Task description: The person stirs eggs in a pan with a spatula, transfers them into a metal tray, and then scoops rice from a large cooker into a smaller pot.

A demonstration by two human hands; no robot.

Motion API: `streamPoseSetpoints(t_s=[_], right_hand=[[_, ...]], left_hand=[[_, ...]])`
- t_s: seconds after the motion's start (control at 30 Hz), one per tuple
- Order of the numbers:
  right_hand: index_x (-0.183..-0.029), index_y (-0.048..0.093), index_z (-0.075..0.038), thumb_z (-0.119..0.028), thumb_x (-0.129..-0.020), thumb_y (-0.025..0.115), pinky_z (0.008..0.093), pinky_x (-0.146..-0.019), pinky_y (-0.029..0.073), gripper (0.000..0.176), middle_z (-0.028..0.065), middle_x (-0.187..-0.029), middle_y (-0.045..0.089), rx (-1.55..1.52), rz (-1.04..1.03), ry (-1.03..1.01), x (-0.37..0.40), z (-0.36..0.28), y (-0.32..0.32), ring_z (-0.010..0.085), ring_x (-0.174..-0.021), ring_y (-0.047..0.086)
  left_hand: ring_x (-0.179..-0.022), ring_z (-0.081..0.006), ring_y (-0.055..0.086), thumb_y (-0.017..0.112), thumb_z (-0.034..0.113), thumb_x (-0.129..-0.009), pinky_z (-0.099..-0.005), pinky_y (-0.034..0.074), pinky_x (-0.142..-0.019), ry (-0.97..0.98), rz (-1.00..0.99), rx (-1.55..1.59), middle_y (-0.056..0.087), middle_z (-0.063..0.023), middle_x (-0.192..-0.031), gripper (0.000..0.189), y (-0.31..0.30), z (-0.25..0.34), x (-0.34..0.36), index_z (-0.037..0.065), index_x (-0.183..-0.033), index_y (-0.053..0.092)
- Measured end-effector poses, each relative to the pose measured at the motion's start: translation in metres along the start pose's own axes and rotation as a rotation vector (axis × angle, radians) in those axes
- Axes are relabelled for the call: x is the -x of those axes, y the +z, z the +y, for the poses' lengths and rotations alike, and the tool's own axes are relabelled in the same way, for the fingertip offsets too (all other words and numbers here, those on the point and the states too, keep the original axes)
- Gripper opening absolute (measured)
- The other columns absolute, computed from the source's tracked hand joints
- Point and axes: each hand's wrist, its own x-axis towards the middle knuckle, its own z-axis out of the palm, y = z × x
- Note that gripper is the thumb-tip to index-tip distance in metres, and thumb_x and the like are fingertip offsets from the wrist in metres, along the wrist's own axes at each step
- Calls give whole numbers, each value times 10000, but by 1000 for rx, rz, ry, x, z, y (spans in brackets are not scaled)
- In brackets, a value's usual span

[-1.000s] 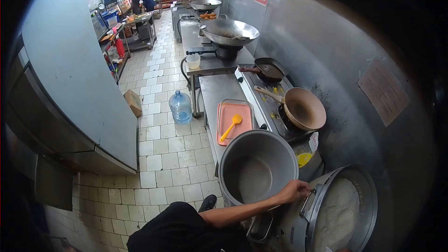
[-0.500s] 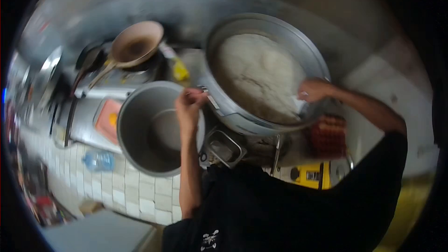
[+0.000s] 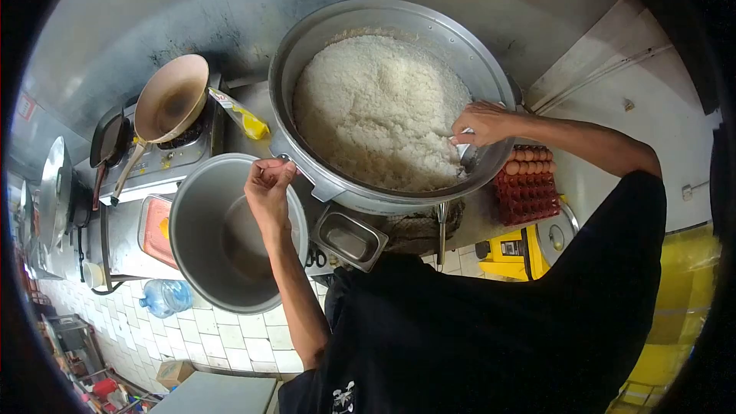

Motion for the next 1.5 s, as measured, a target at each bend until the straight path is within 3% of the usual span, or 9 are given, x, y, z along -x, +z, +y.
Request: streamPoseSetpoints(t_s=[0.63,0.73,0.8,0.93,1.03,1.1,1.23,1.27,1.5], right_hand=[[-727,627,-26,-147,-864,607,397,-542,386,184,160,-601,548,-199,35,-120,-3,4,-12,305,-521,498],[-727,592,28,-107,-882,625,354,-582,413,208,128,-596,547,-255,31,-116,-8,11,-15,148,-545,487],[-750,593,38,-76,-871,633,337,-618,432,171,120,-632,581,-317,74,-129,-11,23,-14,132,-586,508],[-787,596,48,-22,-858,640,314,-679,455,109,104,-687,620,-345,210,-106,-14,30,-34,101,-667,538],[-812,616,47,-18,-867,632,310,-694,464,86,95,-710,630,-289,333,-72,-15,26,-52,92,-693,555],[-865,628,56,-27,-876,637,295,-681,470,84,49,-729,640,-383,404,-7,-18,24,-56,88,-739,575],[-899,642,35,-94,-902,633,233,-540,405,129,-1,-740,615,-629,568,73,-28,-33,-65,55,-645,522],[-900,648,21,-110,-908,627,221,-512,380,133,-6,-738,610,-656,539,136,-32,-48,-71,43,-610,495],[-964,673,-34,-202,-939,623,211,-440,301,177,-21,-685,568,-1013,406,116,-82,-232,-51,19,-518,408]], left_hand=[[-763,-132,667,697,-27,-865,-242,487,-719,-39,14,1,703,-80,-820,160,1,4,5,0,-973,582],[-790,-143,676,683,2,-888,-247,484,-733,-45,-1,-60,704,-84,-839,137,-3,7,7,3,-980,582],[-821,-152,682,666,30,-912,-253,484,-751,-45,1,-123,706,-91,-868,116,-9,14,13,5,-989,583],[-930,-161,661,606,96,-966,-265,480,-799,75,148,-217,691,-103,-960,104,-44,35,41,2,-1007,589],[-911,-139,607,614,130,-968,-271,476,-814,295,439,-377,665,-87,-993,163,-87,43,66,-22,-1025,626],[-899,-147,595,632,168,-960,-282,477,-822,237,688,-521,660,-81,-988,210,-120,47,86,-21,-1052,640],[-927,-182,591,675,243,-938,-294,481,-826,225,875,-750,595,-119,-1159,381,-207,8,113,-12,-1203,578],[-989,-190,584,698,259,-924,-306,474,-877,69,820,-482,569,-131,-1219,477,-220,-2,116,-9,-1274,518],[-1155,-223,554,601,103,-965,-327,434,-991,129,737,71,550,-141,-1314,475,-211,-5,124,24,-1393,409]])
